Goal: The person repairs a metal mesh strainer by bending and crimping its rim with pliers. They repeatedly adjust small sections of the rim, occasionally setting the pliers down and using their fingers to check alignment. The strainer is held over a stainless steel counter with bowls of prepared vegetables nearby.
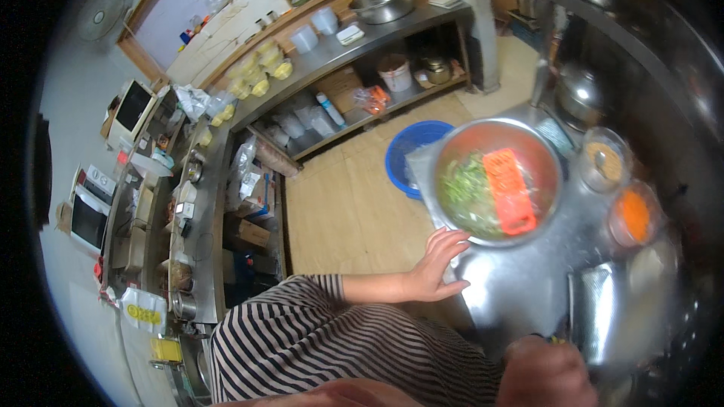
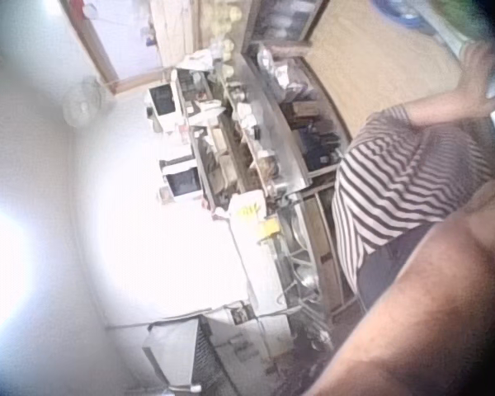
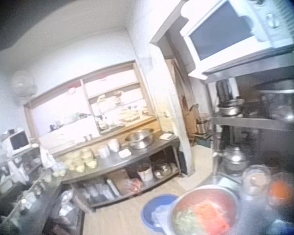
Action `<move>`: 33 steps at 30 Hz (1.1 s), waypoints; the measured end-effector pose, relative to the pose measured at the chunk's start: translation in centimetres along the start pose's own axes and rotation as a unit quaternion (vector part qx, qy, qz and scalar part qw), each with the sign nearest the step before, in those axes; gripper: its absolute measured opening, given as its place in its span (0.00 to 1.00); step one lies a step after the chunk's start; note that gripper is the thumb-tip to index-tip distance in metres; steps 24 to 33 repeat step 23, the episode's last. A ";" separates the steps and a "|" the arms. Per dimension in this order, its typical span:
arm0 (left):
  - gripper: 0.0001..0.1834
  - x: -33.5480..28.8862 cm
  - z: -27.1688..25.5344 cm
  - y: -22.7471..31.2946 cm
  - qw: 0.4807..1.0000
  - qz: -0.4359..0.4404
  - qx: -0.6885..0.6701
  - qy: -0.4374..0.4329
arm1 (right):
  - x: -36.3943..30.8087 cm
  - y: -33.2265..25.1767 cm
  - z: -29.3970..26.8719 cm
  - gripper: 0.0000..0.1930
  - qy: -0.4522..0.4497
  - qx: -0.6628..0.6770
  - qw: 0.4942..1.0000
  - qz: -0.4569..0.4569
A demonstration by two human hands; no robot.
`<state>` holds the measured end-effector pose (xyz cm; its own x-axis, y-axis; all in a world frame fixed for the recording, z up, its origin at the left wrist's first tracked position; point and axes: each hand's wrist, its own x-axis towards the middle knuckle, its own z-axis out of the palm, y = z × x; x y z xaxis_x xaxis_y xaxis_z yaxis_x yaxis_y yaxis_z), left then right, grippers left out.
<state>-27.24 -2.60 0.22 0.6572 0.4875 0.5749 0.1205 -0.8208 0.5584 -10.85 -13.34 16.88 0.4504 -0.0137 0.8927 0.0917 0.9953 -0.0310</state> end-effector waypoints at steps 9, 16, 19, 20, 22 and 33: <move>0.35 -16.3 -20.8 -17.0 0.947 -0.286 0.148 0.010 | -2.4 17.1 22.4 0.06 0.005 0.287 0.955 -0.075; 0.31 -16.2 -29.6 -28.2 0.922 -0.331 0.197 0.043 | -4.7 27.3 31.2 0.07 -0.007 0.335 0.936 -0.103; 0.30 -15.4 -30.1 -35.1 0.924 -0.322 0.205 -0.001 | -5.2 32.0 32.5 0.07 -0.008 0.352 0.929 -0.114; 0.30 -15.8 -30.2 -37.8 0.924 -0.318 0.211 -0.028 | -5.3 33.7 32.6 0.08 -0.005 0.349 0.928 -0.130; 0.29 -18.3 -30.7 -43.6 0.901 -0.352 0.226 -0.113 | -5.4 36.1 32.3 0.06 -0.025 0.405 0.913 -0.050; 0.29 -20.4 -31.7 -46.2 0.880 -0.377 0.237 -0.163 | -5.3 37.6 31.9 0.06 -0.024 0.407 0.912 -0.052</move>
